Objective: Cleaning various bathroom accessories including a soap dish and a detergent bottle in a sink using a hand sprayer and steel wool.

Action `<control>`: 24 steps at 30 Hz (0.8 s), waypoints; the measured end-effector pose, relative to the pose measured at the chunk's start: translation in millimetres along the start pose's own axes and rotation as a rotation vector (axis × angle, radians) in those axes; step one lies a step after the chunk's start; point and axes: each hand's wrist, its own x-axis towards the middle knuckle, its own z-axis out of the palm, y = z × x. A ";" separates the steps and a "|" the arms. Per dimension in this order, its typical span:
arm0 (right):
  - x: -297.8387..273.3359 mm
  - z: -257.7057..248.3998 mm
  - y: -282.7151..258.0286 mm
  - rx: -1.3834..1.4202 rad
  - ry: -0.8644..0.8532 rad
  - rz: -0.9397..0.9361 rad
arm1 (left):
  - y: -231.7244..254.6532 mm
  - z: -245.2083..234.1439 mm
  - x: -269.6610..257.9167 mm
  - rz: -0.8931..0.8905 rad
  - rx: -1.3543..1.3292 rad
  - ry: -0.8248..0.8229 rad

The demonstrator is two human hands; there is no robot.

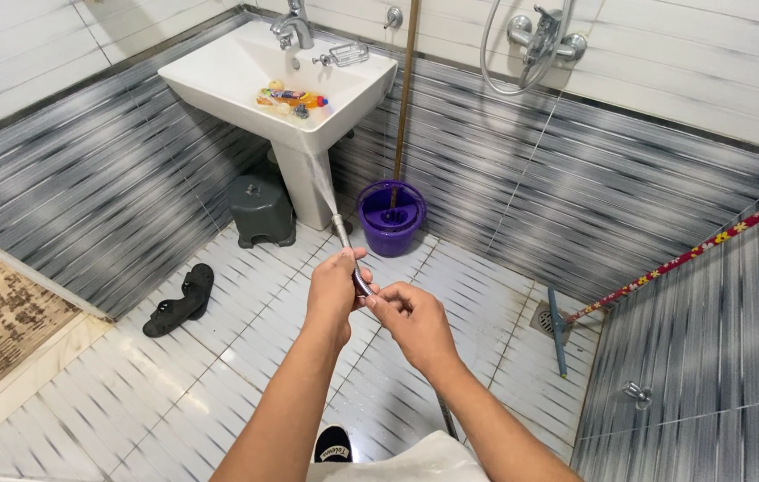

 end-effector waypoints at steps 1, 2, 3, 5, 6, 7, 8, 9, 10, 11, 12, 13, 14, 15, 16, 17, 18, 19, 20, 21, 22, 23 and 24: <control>1.1 0.2 0.5 0.001 0.001 -0.001 | -0.3 -0.5 1.8 0.001 0.001 -0.001; 1.3 0.0 1.5 0.011 -0.001 0.001 | -1.8 -0.9 3.1 0.002 0.007 -0.006; 1.6 0.1 2.5 0.022 -0.002 0.002 | -3.2 -1.5 4.5 0.003 0.013 -0.012; 2.4 -0.3 1.7 0.021 -0.002 0.006 | -2.3 -1.2 4.0 0.009 0.010 -0.015; 2.9 -0.6 1.4 0.023 -0.002 0.008 | -1.8 -0.8 3.8 0.017 0.008 -0.017; 3.1 -0.7 2.0 0.023 -0.001 0.009 | -2.3 -0.9 4.9 0.016 0.009 -0.018; 3.3 -1.0 2.6 0.034 -0.004 -0.001 | -3.0 -0.9 5.9 0.012 0.006 -0.017; 3.4 -1.1 3.3 0.046 -0.008 -0.010 | -3.7 -1.0 6.9 0.008 0.002 -0.015; 3.5 -1.1 2.9 0.046 -0.006 -0.007 | -3.8 -0.9 6.6 0.006 0.003 -0.016; 3.6 -1.2 2.6 0.036 -0.001 -0.003 | -4.0 -0.7 6.4 0.009 0.002 -0.018; 3.5 -1.4 2.5 0.028 0.006 0.002 | -4.2 -0.2 6.1 0.011 0.003 -0.020; 4.0 -2.0 5.0 0.030 0.008 0.005 | -6.7 -0.5 8.3 0.008 0.006 -0.022; 4.9 -2.9 7.3 0.044 0.001 0.010 | -8.9 -0.4 10.9 0.016 0.002 -0.029; 5.9 -3.7 9.5 0.058 -0.007 0.015 | -11.0 -0.4 13.5 0.024 -0.002 -0.036; 5.6 -4.2 10.4 0.059 -0.001 0.019 | -10.9 0.2 12.7 0.020 0.002 -0.040; 5.4 -4.9 11.4 0.065 0.001 0.027 | -10.9 0.9 12.2 0.012 -0.007 -0.045; 4.2 -5.7 13.2 0.075 0.006 0.038 | -11.5 2.0 11.3 0.001 -0.011 -0.052; 3.5 -6.0 15.2 0.079 0.014 0.045 | -11.7 3.4 11.1 -0.006 -0.003 -0.058; 2.5 -6.5 17.2 0.067 0.029 0.055 | -12.2 5.2 10.8 -0.036 -0.013 -0.055; 1.4 -6.9 19.3 0.055 0.043 0.065 | -12.6 6.9 10.5 -0.067 -0.022 -0.052; -0.4 -8.4 18.5 0.056 0.053 0.073 | -15.0 8.2 11.1 -0.076 -0.016 -0.060; -2.1 -9.7 17.7 0.033 0.055 0.076 | -17.3 9.4 11.7 -0.096 -0.031 -0.060; -4.1 -10.8 16.9 0.010 0.056 0.079 | -20.0 10.1 11.9 -0.117 -0.047 -0.058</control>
